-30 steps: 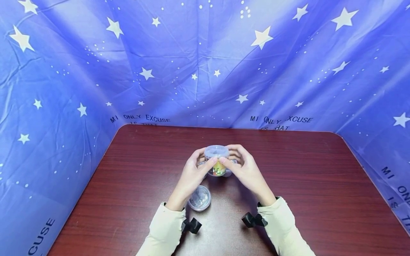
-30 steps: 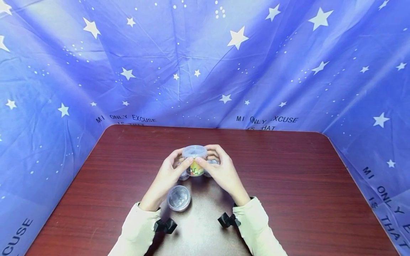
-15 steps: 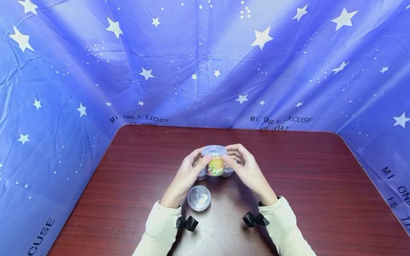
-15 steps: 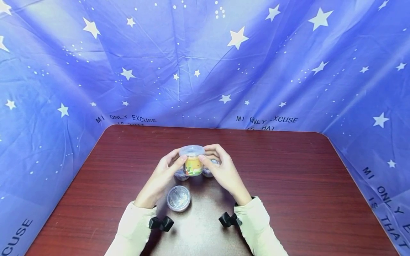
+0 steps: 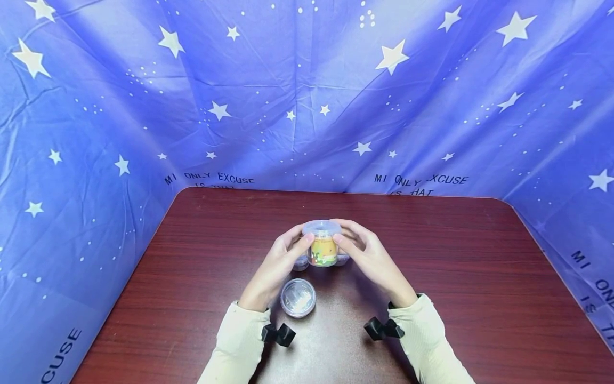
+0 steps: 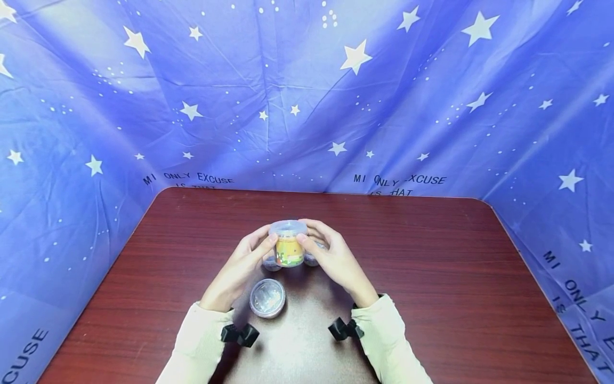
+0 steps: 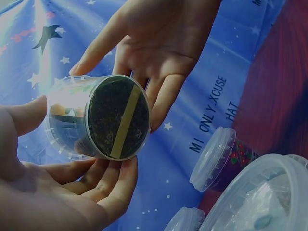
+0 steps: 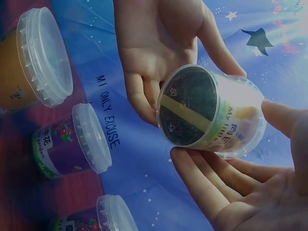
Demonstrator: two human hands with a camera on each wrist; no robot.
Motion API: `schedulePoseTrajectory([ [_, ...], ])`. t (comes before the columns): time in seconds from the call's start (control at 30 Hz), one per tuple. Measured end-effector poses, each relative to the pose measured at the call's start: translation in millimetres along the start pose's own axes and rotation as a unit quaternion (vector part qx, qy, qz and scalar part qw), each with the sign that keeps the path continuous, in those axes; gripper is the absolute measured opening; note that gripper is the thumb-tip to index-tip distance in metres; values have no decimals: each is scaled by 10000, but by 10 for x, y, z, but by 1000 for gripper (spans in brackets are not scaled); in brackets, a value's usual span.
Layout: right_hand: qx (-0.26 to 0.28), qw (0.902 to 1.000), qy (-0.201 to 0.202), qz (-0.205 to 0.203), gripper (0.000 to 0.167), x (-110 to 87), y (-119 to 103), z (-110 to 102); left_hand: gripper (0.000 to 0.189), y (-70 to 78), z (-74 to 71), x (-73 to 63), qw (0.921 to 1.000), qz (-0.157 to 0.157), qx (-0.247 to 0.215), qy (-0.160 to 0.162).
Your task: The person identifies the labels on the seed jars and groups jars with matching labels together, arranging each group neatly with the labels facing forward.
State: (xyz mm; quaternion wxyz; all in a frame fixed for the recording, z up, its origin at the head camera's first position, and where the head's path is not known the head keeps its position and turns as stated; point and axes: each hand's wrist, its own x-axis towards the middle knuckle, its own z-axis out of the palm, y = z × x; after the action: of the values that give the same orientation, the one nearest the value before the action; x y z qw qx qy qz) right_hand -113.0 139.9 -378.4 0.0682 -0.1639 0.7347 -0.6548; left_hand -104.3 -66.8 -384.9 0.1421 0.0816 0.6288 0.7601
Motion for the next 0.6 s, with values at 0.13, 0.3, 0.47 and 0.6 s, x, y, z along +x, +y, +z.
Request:
schedulePoseTrajectory([
  [0.13,-82,9999,83,-22,41,-2,6,6,49,-7,1,7,9999,-5,97,71],
  [0.3,-180,9992,329,-126,37,7,19,17,48,22,41,-2,9976,128,376,573],
  [0.47,-166,9982,562,-100,36,20,30,34,46,62,101,-24,9938,289,630,875],
  [0.6,-56,9976,690,-56,35,28,27,65,49,70,138,-25,9930,307,743,865],
])
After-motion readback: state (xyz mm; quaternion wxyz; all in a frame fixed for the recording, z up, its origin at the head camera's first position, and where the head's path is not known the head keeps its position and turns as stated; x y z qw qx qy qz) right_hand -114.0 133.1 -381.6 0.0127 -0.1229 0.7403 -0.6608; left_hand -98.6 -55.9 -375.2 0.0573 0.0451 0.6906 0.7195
